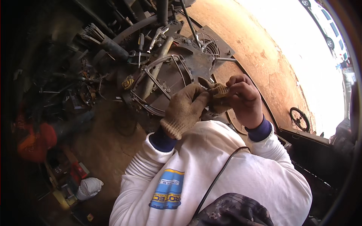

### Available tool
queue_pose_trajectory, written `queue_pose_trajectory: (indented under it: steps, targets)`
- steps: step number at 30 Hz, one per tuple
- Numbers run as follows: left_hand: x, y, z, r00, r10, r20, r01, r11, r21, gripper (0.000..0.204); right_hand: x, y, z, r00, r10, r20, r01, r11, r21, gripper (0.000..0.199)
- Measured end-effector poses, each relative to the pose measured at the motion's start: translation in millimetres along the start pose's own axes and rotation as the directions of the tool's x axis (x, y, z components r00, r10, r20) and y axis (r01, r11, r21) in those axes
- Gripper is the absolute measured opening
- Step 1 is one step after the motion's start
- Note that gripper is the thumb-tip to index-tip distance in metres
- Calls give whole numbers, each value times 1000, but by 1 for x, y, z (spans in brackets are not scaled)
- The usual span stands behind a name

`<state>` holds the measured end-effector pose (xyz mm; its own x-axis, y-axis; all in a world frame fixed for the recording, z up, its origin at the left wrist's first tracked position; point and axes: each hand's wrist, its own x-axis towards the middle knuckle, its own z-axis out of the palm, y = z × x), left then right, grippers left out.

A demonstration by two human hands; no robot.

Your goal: The person uses a hammer and a wrench to work on a large, circular metal component, likely part of a vehicle or heavy machinery. They repeatedly strike the component with the hammer and use the wrench to tighten or loosen bolts on the assembly.

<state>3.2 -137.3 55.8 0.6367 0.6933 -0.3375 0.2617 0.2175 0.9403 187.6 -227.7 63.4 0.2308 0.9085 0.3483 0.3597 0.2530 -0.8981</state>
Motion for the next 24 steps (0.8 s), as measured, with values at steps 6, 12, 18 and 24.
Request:
queue_pose_trajectory:
  steps: [6,12,18,24]
  targets:
    - [10,13,46,950,175,260,-147,982,-121,27,-32,13,-12,950,283,-131,-274,958,86,25]
    - [47,-3,80,981,187,43,-173,761,626,15,-35,44,-70,999,6,-44,-11,993,-116,20]
    - [66,13,158,989,-144,31,147,943,-298,17,-62,120,-89,876,393,281,-218,840,-497,13]
    - [78,25,177,908,116,404,-280,883,377,22,-20,180,-132,984,92,153,-127,964,233,21]
